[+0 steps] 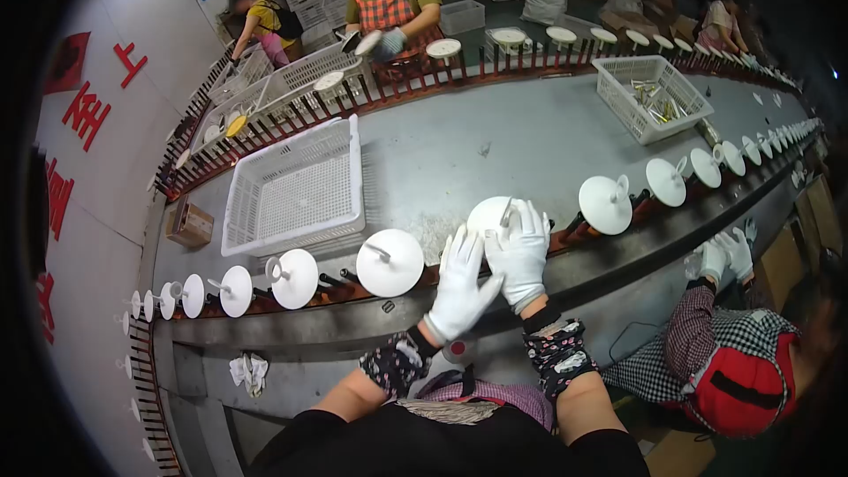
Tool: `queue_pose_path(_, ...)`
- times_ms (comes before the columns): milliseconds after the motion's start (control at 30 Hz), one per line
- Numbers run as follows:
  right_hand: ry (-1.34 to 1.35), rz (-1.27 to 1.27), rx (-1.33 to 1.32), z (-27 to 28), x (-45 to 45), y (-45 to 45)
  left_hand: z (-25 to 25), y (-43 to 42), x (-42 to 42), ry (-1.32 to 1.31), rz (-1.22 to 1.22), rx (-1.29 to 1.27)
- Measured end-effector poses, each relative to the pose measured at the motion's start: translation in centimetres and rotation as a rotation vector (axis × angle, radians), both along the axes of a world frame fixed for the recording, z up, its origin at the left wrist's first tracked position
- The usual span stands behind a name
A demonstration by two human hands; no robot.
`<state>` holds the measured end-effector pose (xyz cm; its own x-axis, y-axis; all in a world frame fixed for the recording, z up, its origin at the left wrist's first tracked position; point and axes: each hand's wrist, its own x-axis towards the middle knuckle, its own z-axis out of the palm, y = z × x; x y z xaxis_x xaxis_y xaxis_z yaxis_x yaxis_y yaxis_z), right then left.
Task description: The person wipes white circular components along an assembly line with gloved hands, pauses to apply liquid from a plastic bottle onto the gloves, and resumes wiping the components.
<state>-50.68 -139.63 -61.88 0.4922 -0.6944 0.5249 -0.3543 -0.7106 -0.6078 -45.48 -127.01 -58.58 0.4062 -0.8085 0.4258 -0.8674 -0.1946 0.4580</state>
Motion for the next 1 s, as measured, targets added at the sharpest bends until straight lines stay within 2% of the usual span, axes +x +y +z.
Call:
queue_pose_path(33,0.065,0.063,-0.003,0.3,1.1,-0.6,0.2,-0.3,2.8,0.011,-0.002,0.003)
queue_pose_path(67,0.113,0.132,-0.004,-0.8,1.9,-2.0,0.2,-2.1,4.2,-0.112,0.014,-0.081)
queue_pose_path(100,0.163,0.202,-0.002,-1.4,2.5,-2.8,1.6,-3.6,5.4,-0.025,-0.021,0.017)
queue_pose_path(133,0.144,0.197,-0.143,-1.3,3.0,-3.1,3.6,-4.7,6.6,0.063,-0.055,0.114)
queue_pose_path(167,0.062,0.391,0.081,-1.1,3.5,-3.4,4.6,-5.4,7.2,0.154,-0.088,0.216)
queue_pose_path(233,-0.106,0.773,0.541,1.4,4.5,-3.8,3.7,-5.7,7.6,0.115,-0.046,0.098)
queue_pose_path(267,0.119,0.599,0.121,3.1,3.6,-3.6,3.2,-5.3,7.5,0.117,-0.024,0.055)
queue_pose_path(333,0.010,0.582,0.195,2.4,4.3,-2.6,3.2,-4.2,7.6,0.126,-0.017,0.047)
queue_pose_path(367,-0.043,0.571,0.229,1.7,4.5,-2.6,2.7,-3.9,7.6,0.029,0.005,-0.035)
queue_pose_path(400,0.035,0.497,0.033,0.1,4.6,-2.3,1.5,-3.3,7.5,-0.068,0.026,-0.119)
queue_pose_path(433,0.007,0.437,-0.014,0.1,3.7,-1.7,0.8,-2.8,6.9,-0.163,0.048,-0.204)
queue_pose_path(500,-0.055,0.313,-0.115,0.4,2.1,0.2,0.4,-1.3,5.4,-0.093,0.057,-0.181)
queue_pose_path(567,0.062,0.324,-0.067,0.0,0.4,2.2,0.4,0.4,2.9,-0.084,0.086,-0.185)
queue_pose_path(633,0.141,0.348,-0.155,-2.8,-1.4,3.6,-2.4,2.7,0.0,-0.168,0.153,-0.034)
queue_pose_path(667,0.128,0.366,-0.201,-2.5,-3.0,3.9,-4.4,3.7,-1.5,-0.155,0.133,-0.005)
queue_pose_path(700,0.249,0.376,-0.172,-2.0,-4.3,3.5,-5.6,3.9,-2.8,-0.139,0.115,0.028)
queue_pose_path(767,0.068,0.229,-0.151,-3.3,-6.8,0.7,-3.1,2.0,-5.2,0.081,-0.144,-0.045)
queue_pose_path(800,0.138,0.077,-0.070,-2.8,-7.4,-0.7,-2.9,1.0,-5.7,0.007,-0.182,0.014)
queue_pose_path(833,-0.024,-0.171,-0.104,-3.6,-6.7,-2.0,-2.6,-0.3,-5.8,-0.042,-0.183,0.022)
queue_pose_path(900,-0.139,-0.174,0.080,-3.8,-6.1,-6.7,-1.8,-4.5,-5.5,-0.030,-0.088,0.011)
queue_pose_path(1000,0.033,-0.010,0.021,-3.1,-4.2,-10.1,-1.1,-10.5,-2.3,-0.046,-0.016,0.021)
